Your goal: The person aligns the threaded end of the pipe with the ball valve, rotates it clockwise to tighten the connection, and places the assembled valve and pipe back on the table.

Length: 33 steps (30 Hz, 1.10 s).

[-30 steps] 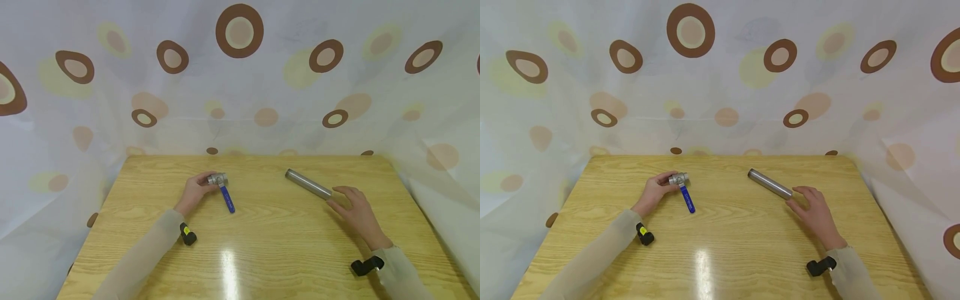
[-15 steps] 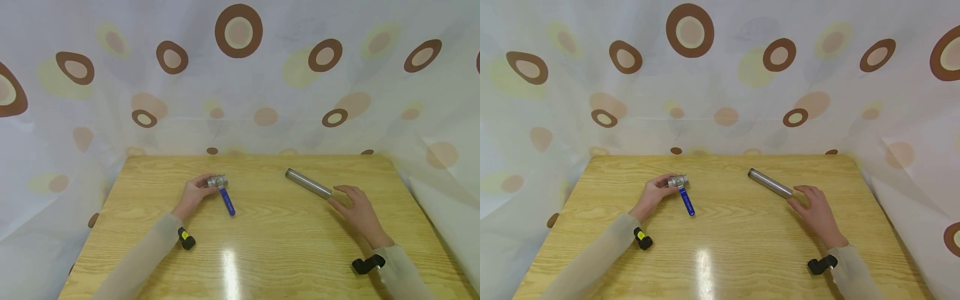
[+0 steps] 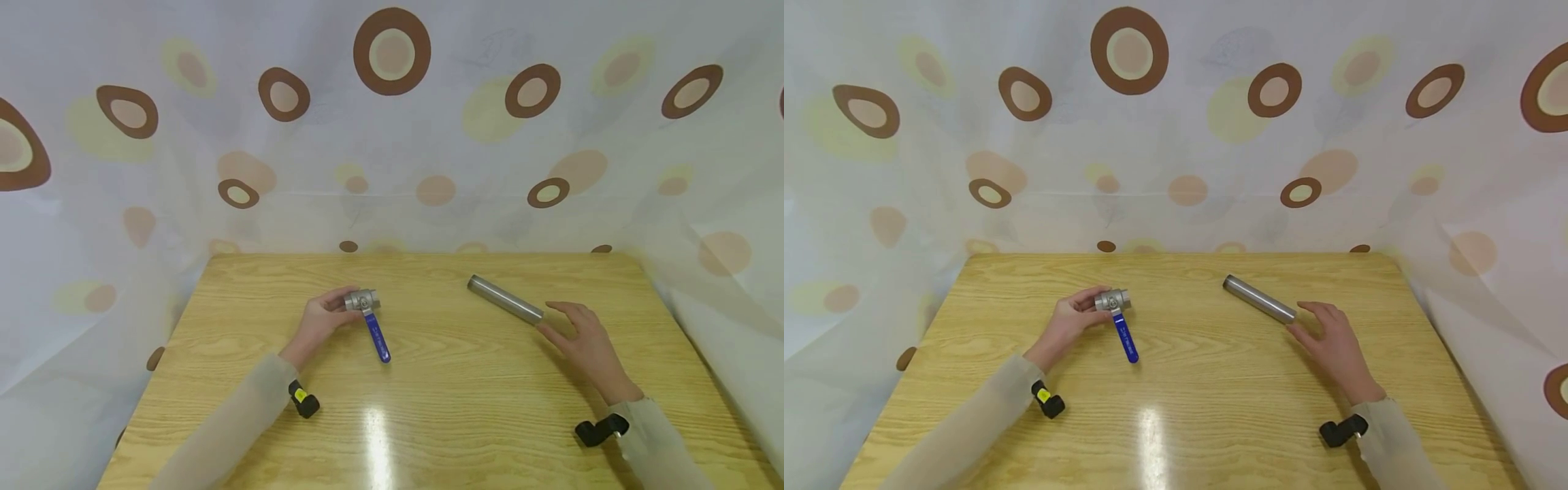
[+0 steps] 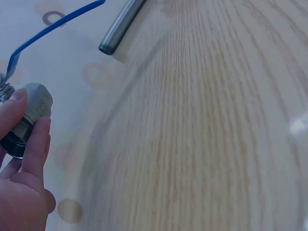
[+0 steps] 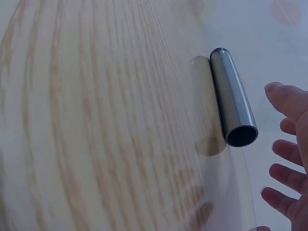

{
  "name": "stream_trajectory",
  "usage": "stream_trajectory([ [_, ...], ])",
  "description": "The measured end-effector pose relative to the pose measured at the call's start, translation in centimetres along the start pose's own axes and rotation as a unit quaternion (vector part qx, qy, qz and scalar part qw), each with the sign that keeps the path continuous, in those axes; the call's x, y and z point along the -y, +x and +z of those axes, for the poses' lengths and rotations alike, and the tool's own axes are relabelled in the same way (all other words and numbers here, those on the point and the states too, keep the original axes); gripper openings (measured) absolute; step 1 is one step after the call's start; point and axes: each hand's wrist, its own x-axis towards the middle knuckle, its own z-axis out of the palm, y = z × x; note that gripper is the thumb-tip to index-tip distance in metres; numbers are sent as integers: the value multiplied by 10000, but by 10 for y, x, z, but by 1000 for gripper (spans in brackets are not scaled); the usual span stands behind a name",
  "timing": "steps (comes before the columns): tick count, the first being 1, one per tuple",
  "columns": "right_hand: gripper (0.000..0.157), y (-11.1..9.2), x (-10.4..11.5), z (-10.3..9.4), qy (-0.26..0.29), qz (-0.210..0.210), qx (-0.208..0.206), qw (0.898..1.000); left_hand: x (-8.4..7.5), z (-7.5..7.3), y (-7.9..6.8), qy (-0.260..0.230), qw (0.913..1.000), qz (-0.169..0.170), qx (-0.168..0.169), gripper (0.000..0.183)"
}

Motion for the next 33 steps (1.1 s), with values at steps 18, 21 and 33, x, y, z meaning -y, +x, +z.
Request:
stream_trajectory([
  [18,48,4,-2,3,19,-15,72,10000,-10,11,-20,-181,9995,156,211,58],
  [21,48,5,-3,5,13,-78,57,10000,-11,11,-22,-161,9994,165,238,59],
  [33,52,12,-7,7,-92,105,231,9996,-15,13,-27,-168,9990,180,375,60],
])
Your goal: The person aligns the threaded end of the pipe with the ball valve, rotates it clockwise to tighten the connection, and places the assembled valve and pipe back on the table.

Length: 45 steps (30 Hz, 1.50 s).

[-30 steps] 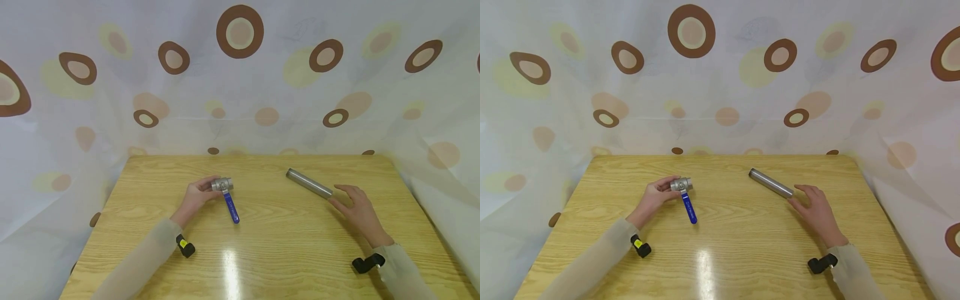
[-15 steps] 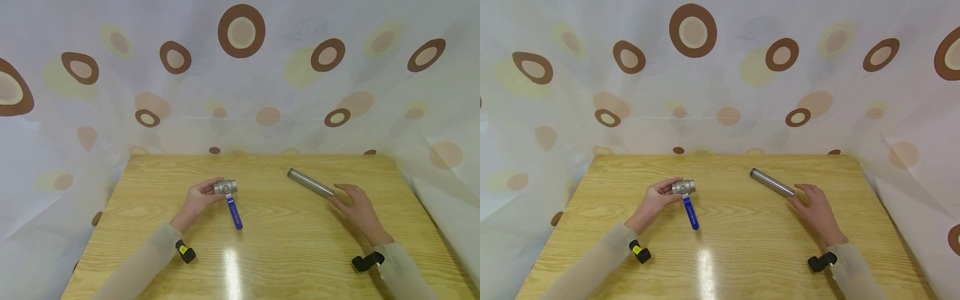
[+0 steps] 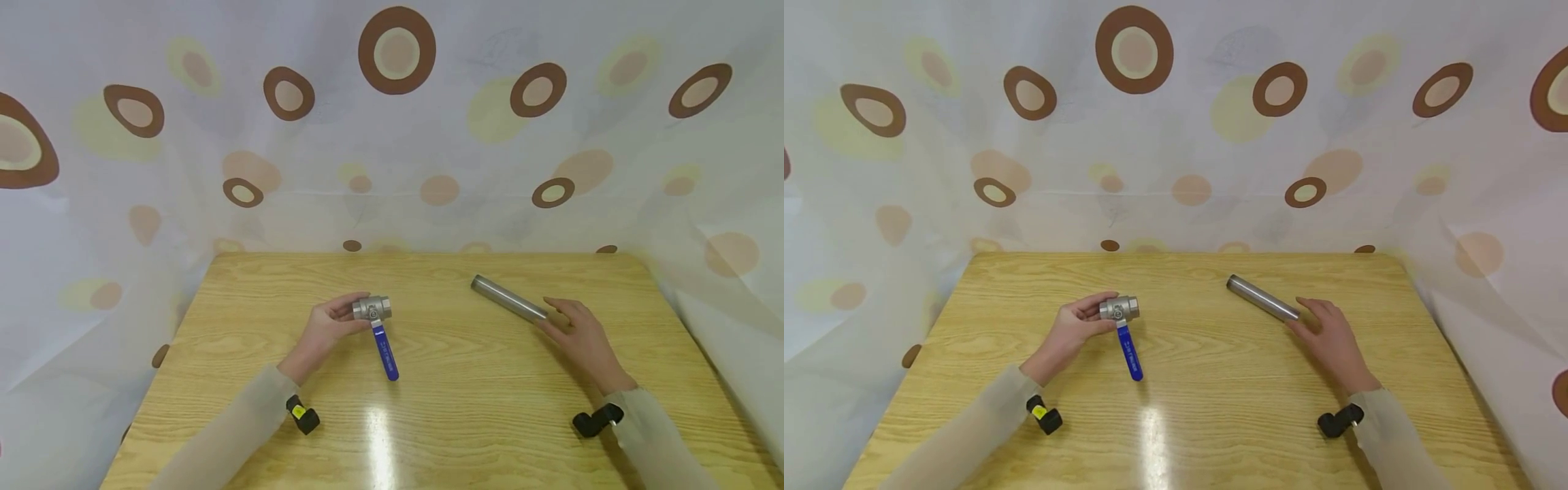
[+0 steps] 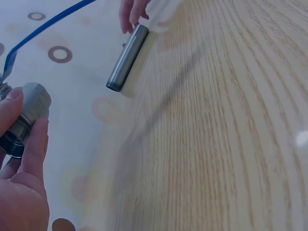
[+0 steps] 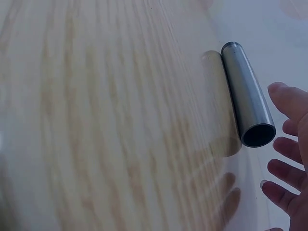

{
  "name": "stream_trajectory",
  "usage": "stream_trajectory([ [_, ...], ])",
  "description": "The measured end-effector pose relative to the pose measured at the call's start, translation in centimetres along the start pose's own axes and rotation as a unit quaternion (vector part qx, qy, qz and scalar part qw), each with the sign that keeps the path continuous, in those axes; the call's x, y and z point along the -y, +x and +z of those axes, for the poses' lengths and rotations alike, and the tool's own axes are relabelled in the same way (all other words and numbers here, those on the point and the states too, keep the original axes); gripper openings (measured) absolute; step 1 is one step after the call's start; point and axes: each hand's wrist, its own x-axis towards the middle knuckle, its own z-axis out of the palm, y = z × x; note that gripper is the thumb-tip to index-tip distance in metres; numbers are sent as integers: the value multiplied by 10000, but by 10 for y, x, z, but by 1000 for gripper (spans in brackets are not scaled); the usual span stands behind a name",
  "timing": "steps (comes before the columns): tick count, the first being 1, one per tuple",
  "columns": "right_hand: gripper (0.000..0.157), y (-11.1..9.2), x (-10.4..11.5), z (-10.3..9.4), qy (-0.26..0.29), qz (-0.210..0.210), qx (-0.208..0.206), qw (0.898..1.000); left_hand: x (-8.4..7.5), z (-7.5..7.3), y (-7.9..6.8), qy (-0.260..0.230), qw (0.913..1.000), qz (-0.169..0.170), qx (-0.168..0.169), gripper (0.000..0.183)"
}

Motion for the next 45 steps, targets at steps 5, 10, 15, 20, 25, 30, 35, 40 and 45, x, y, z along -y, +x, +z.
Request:
stream_trajectory([
  [5,53,3,-4,1,78,67,36,9999,-1,2,-1,-29,10000,26,76,60],
  [10,57,5,-8,2,160,257,133,9995,-4,4,-3,-8,9999,21,171,62],
  [15,59,8,-10,5,230,420,267,9985,-6,6,-5,55,9998,-7,182,61],
  [20,59,12,-14,8,278,471,413,9976,-4,6,-5,52,9998,-55,170,61],
  [25,57,16,-18,9,338,397,603,9968,-3,7,-4,21,9997,-73,218,61],
  [30,58,18,-18,9,378,374,749,9958,-3,7,-3,13,9997,-75,250,61],
  [35,58,20,-17,10,422,417,756,9954,-3,7,-4,-9,9996,-59,263,62],
  [40,58,21,-12,12,444,463,701,9955,-2,7,-4,15,9996,-72,257,62],
  [45,57,21,-9,15,372,523,701,9955,-1,7,-4,32,9996,-42,284,63],
])
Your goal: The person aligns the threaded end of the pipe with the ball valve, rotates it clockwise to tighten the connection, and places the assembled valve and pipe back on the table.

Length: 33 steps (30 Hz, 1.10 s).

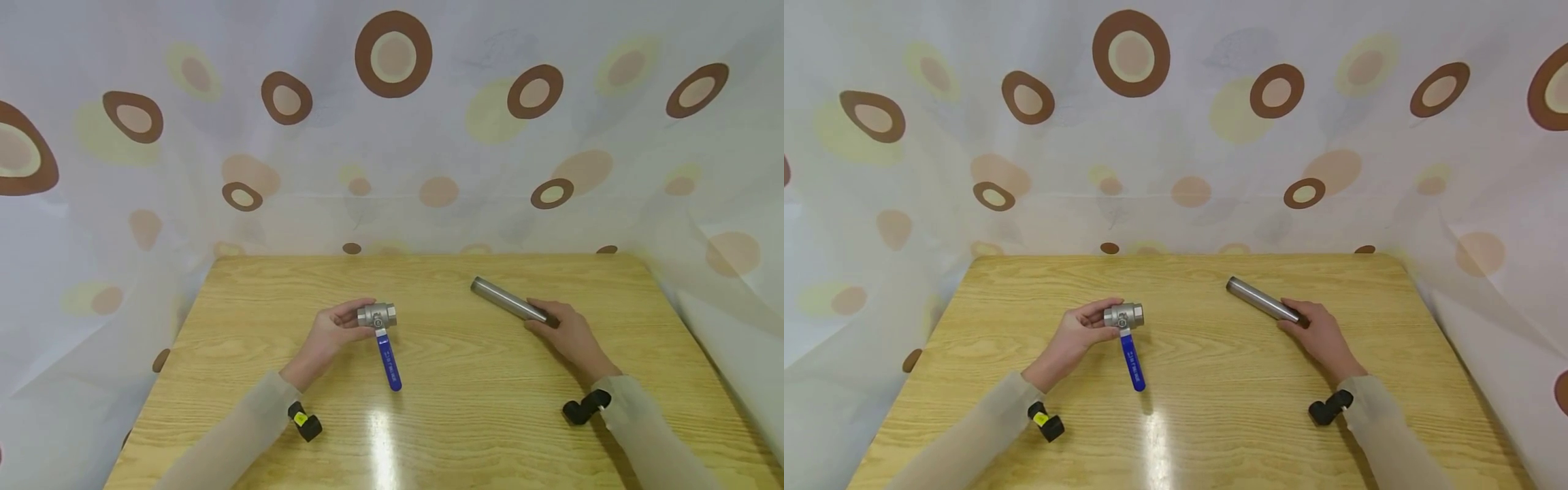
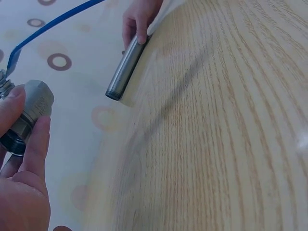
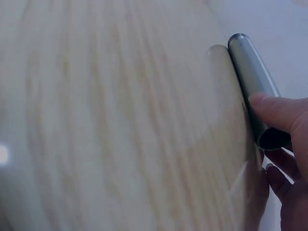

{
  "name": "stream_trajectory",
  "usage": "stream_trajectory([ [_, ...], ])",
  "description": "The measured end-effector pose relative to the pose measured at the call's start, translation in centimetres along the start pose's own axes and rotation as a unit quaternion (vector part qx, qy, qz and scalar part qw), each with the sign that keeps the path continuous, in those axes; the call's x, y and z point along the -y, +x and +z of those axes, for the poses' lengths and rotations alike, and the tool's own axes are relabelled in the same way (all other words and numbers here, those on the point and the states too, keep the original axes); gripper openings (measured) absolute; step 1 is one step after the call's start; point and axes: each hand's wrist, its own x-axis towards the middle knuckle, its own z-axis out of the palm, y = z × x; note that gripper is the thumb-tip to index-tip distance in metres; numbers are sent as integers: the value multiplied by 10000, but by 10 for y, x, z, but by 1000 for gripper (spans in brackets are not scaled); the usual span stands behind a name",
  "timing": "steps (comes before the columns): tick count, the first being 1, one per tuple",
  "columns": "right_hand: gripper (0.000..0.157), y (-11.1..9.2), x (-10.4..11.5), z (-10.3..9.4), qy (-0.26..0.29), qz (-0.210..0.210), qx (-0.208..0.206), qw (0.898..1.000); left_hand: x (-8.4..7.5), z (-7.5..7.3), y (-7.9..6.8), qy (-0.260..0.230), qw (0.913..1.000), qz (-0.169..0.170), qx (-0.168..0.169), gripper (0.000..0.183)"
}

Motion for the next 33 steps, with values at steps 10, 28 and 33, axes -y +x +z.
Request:
stream_trajectory([
  [10,51,-2,5,3,-156,-143,-186,9996,-1,1,0,82,10000,-13,43,62],
  [28,55,-4,1,0,289,269,-313,9987,0,1,-1,87,9999,-41,52,63],
  [33,56,-4,-2,0,652,384,-361,9965,-1,1,-2,106,9999,-19,52,64],
])
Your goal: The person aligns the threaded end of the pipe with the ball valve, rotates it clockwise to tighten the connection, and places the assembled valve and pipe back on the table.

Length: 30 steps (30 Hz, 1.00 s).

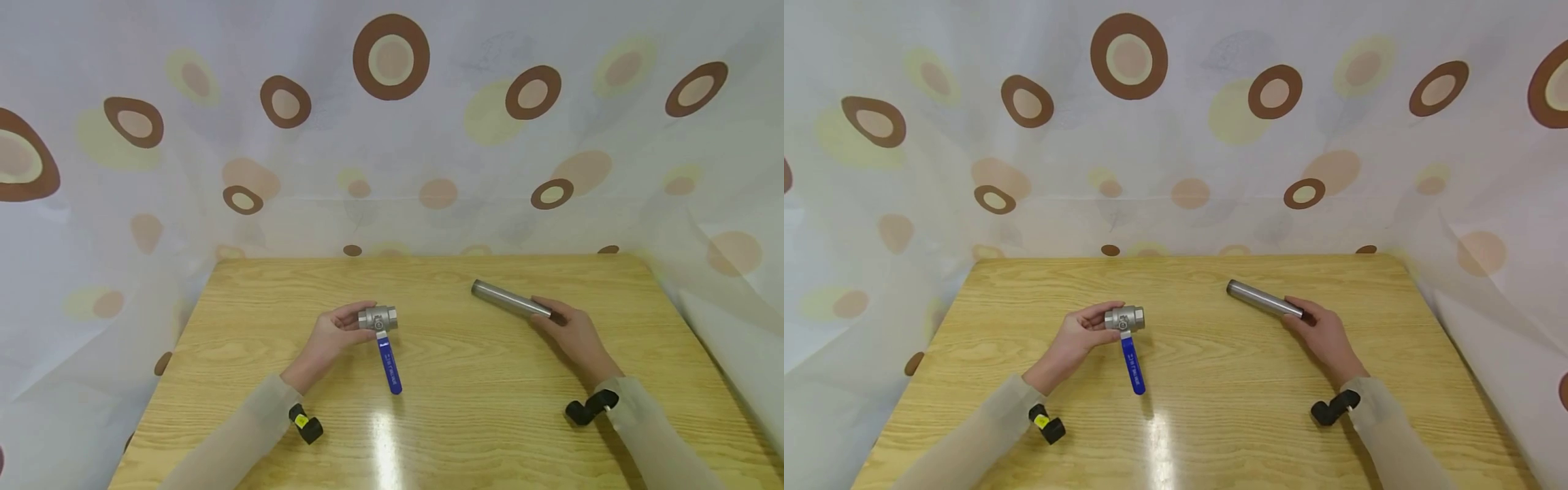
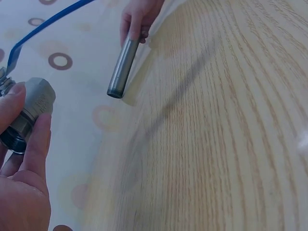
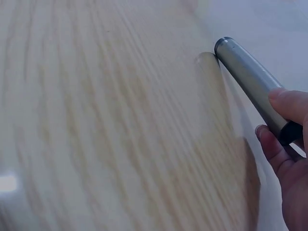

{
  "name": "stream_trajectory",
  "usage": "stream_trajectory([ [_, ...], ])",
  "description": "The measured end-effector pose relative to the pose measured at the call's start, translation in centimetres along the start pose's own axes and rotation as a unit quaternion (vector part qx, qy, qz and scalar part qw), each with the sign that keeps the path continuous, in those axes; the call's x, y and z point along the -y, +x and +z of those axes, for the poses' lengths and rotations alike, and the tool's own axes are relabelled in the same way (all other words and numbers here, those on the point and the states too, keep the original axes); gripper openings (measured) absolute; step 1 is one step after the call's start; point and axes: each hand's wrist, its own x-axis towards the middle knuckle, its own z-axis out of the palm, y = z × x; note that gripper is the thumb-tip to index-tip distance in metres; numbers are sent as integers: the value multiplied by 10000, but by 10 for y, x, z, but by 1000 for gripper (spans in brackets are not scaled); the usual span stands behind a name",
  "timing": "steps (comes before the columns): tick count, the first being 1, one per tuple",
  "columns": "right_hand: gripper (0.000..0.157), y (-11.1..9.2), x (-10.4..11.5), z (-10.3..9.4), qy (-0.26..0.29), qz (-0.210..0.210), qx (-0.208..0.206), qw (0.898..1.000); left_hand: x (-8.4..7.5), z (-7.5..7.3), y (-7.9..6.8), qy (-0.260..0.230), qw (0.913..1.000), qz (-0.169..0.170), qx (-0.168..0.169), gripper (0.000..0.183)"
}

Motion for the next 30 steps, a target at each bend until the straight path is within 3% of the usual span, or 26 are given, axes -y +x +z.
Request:
stream_trajectory([
  [7,53,2,-2,1,242,-108,-276,9993,0,0,-1,-101,9999,26,-8,63],
  [22,54,-2,8,2,866,380,-446,9945,-1,-1,0,-214,9997,-55,-128,62],
  [30,57,-11,14,3,1689,676,-362,9826,0,-2,1,-211,9998,-38,-54,62],
])
